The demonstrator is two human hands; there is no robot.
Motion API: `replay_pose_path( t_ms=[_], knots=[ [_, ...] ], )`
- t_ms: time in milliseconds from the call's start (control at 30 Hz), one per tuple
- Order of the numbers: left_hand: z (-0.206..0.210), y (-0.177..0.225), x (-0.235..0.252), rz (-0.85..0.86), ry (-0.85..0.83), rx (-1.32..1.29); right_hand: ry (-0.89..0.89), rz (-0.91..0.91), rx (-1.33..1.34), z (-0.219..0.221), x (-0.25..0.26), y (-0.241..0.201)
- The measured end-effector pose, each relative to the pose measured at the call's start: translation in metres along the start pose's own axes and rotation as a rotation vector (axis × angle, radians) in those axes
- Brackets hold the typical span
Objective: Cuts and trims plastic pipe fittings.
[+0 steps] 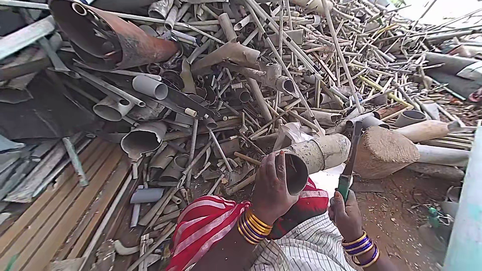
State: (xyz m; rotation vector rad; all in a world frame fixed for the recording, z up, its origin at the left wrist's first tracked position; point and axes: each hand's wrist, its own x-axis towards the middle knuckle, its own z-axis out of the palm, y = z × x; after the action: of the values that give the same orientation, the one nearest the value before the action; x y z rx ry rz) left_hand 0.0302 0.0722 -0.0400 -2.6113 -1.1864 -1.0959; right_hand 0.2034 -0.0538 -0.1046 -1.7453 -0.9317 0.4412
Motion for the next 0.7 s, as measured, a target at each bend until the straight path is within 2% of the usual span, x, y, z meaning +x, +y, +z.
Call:
replay_pose_path(
  t_ms=[67,100,133,233,267,300,400,433,567,600,633,700],
  knots=[
    [-0.002,-0.001,0.003,-0.019,-0.039,-0.002,-0.360,0.025,-0.205,-0.009,-0.005,0.003],
    [-0.003,-0.002,0.004,-0.028,-0.050,-0.003,-0.401,0.019,-0.232,-0.011,-0.006,0.003],
    [-0.002,-0.003,0.006,-0.032,-0.047,-0.001,-0.353,0.009,-0.201,-0.013,-0.004,0.004],
    [-0.004,-0.006,0.010,-0.071,-0.092,0.012,-0.001,0.005,0.090,-0.010,0.005,0.004],
    [-0.004,-0.006,0.011,-0.083,-0.113,0.008,0.041,0.012,0.136,-0.008,0.006,0.003],
    [-0.005,-0.006,0.013,-0.094,-0.127,0.002,0.002,0.031,0.104,-0.007,0.004,0.004],
    [-0.008,-0.008,0.018,-0.107,-0.182,-0.025,-0.412,0.125,-0.137,-0.015,-0.004,0.007],
    [-0.008,-0.008,0.020,-0.107,-0.189,-0.024,-0.412,0.117,-0.141,-0.016,-0.005,0.008],
    [-0.007,-0.010,0.026,-0.118,-0.187,-0.023,-0.023,0.040,0.184,-0.014,0.005,0.001],
    [-0.006,-0.009,0.026,-0.117,-0.194,-0.020,0.008,0.037,0.187,-0.012,0.005,0.000],
    [-0.006,-0.008,0.025,-0.116,-0.201,-0.014,-0.042,0.059,0.112,-0.012,0.001,0.001],
    [-0.006,-0.008,0.025,-0.102,-0.195,-0.012,-0.341,0.105,-0.111,-0.016,-0.007,0.004]
  ],
)
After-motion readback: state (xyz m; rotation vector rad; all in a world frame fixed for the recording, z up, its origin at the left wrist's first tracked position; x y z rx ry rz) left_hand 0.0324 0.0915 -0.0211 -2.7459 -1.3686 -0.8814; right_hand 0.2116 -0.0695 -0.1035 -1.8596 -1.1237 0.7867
